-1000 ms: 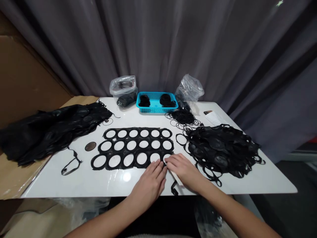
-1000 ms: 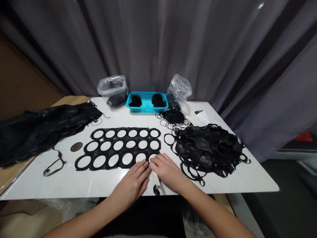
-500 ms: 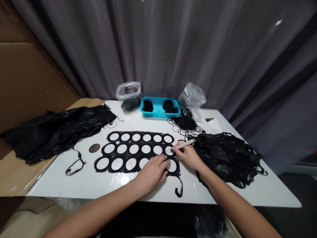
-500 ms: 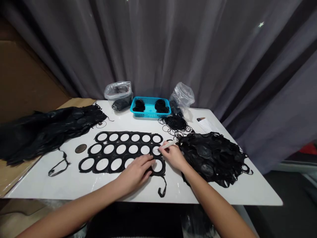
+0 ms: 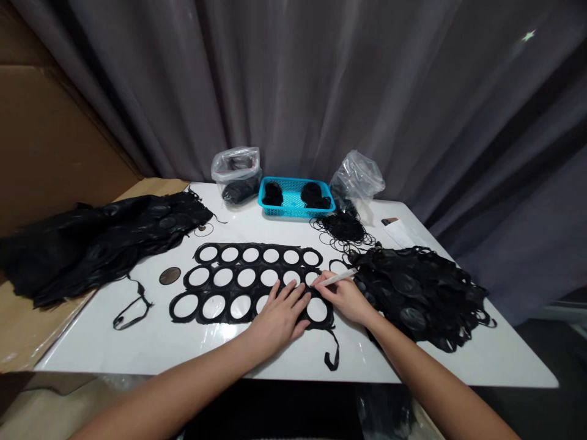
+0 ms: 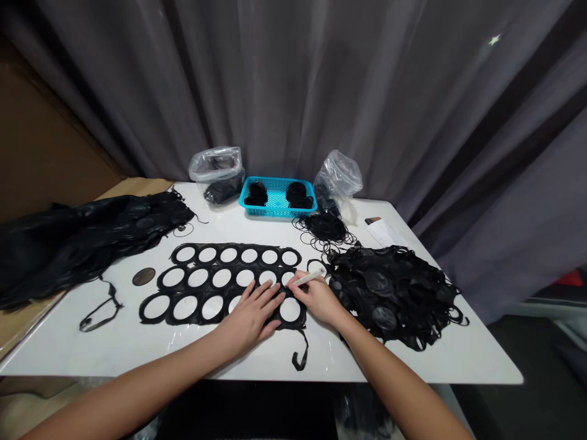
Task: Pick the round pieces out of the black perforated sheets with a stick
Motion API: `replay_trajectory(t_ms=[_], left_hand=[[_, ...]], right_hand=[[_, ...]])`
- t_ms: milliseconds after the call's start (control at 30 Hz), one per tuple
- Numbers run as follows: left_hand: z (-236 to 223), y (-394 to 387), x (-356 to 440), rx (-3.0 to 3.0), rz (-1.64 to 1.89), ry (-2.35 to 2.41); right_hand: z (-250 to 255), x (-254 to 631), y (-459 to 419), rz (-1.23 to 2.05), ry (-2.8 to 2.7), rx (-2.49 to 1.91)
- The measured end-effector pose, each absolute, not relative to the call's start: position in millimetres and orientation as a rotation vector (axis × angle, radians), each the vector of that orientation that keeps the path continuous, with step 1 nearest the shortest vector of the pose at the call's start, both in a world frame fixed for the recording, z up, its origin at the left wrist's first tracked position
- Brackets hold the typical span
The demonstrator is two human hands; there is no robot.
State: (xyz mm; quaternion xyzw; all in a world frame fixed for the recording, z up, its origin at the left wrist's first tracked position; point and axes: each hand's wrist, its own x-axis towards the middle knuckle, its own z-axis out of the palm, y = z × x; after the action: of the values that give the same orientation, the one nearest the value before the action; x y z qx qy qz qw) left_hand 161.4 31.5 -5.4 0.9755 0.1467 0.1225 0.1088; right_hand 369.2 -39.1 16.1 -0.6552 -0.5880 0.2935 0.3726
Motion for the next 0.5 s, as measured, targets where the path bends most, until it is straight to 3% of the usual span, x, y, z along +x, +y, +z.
replay_trajectory(t_ms=[233, 400, 500], left_hand=[[-7.2, 30.7, 161.1, 2.851, 0.357, 0.449], [-8.0, 30.7, 160.9, 2.882, 0.267, 0.536], [-8.9, 30.6, 160.5, 2.894, 0.255, 0.547]], right_hand=[[10.7, 368.8, -41.9, 0.623, -1.640, -1.667], [9.6, 359.5, -44.8, 0.152, -2.154, -1.689], [14.2, 379.4, -28.2, -0.068, -2.127, -1.878]])
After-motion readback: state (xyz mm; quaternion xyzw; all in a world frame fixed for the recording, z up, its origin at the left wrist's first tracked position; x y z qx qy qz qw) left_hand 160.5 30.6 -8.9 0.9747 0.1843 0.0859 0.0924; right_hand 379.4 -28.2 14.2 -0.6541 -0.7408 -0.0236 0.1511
